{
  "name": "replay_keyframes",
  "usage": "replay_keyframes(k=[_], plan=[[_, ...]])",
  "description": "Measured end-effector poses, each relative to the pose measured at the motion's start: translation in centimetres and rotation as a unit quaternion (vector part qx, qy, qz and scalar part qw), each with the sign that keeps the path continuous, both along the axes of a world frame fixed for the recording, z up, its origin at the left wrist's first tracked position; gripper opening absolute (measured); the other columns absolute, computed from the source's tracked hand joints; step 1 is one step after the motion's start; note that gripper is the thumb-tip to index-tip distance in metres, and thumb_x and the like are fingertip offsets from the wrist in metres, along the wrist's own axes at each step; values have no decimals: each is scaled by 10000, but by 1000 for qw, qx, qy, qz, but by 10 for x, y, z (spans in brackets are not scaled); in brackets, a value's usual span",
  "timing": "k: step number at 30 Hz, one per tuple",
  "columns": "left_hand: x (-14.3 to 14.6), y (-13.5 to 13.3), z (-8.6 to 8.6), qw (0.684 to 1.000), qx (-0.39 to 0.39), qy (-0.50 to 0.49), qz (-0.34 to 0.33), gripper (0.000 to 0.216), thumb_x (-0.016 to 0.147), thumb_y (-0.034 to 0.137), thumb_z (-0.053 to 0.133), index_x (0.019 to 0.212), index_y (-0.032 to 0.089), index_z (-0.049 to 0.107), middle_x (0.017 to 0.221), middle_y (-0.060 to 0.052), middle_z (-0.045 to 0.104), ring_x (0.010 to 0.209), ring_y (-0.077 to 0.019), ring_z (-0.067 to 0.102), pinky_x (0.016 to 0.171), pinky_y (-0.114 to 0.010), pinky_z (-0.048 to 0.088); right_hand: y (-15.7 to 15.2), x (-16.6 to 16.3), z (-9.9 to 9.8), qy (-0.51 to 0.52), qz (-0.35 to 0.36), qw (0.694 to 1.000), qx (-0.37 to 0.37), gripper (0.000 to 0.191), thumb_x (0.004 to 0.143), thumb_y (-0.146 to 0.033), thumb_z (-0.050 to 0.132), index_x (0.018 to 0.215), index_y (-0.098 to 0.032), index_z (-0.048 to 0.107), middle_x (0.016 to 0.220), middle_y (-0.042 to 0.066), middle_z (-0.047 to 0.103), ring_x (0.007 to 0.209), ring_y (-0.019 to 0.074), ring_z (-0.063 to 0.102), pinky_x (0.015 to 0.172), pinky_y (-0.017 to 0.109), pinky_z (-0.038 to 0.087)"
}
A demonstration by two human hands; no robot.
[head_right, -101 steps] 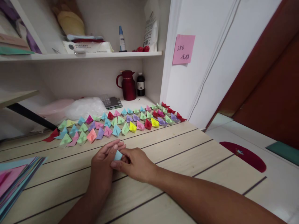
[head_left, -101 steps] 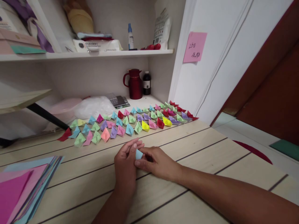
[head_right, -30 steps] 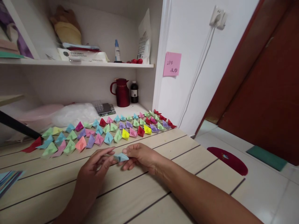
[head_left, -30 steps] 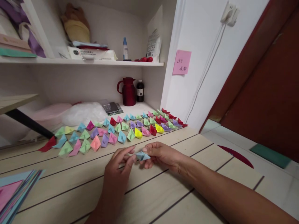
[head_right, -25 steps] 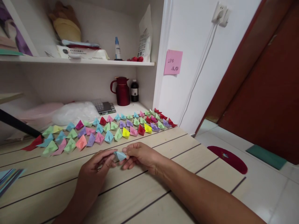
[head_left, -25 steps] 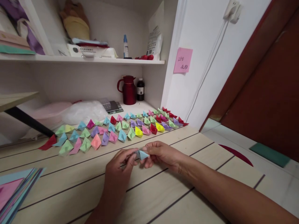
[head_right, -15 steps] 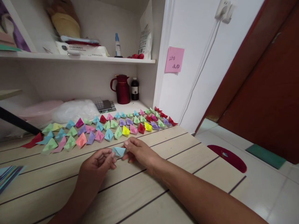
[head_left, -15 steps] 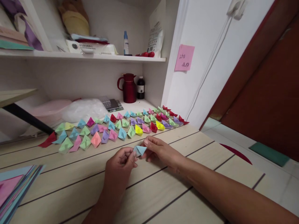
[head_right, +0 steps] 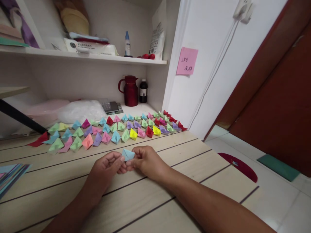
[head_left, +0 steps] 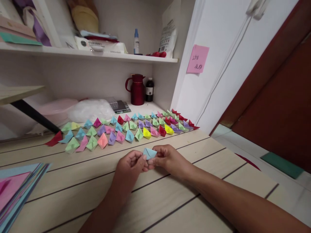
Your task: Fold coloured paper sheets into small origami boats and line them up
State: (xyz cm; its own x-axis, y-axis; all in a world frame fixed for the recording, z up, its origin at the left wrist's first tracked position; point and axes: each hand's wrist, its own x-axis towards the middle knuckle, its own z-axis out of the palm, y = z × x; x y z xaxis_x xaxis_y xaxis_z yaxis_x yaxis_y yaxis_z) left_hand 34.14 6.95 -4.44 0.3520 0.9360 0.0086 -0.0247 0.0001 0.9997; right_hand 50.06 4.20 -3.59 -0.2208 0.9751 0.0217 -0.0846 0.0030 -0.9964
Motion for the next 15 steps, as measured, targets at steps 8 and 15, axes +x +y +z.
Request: replay_keyframes(k=[8,15], plan=[[-3,3,-3,1000,15,-23,-10,234,699,363,693,827,169,664,702,-12,698,677,-151,630,646,-244,467,-1,5,0,48,29,993,-102,416,569,-382,857,824,-92,702,635,61,717,570,145,650,607,260,494],[-6,3,-2,998,-13,-49,-40,210,715,366,696,718,160,657,616,16,625,613,-119,572,635,-235,444,0,6,1,89,82,983,-140,330,609,-326,833,785,-90,685,630,59,711,520,135,640,511,229,505]])
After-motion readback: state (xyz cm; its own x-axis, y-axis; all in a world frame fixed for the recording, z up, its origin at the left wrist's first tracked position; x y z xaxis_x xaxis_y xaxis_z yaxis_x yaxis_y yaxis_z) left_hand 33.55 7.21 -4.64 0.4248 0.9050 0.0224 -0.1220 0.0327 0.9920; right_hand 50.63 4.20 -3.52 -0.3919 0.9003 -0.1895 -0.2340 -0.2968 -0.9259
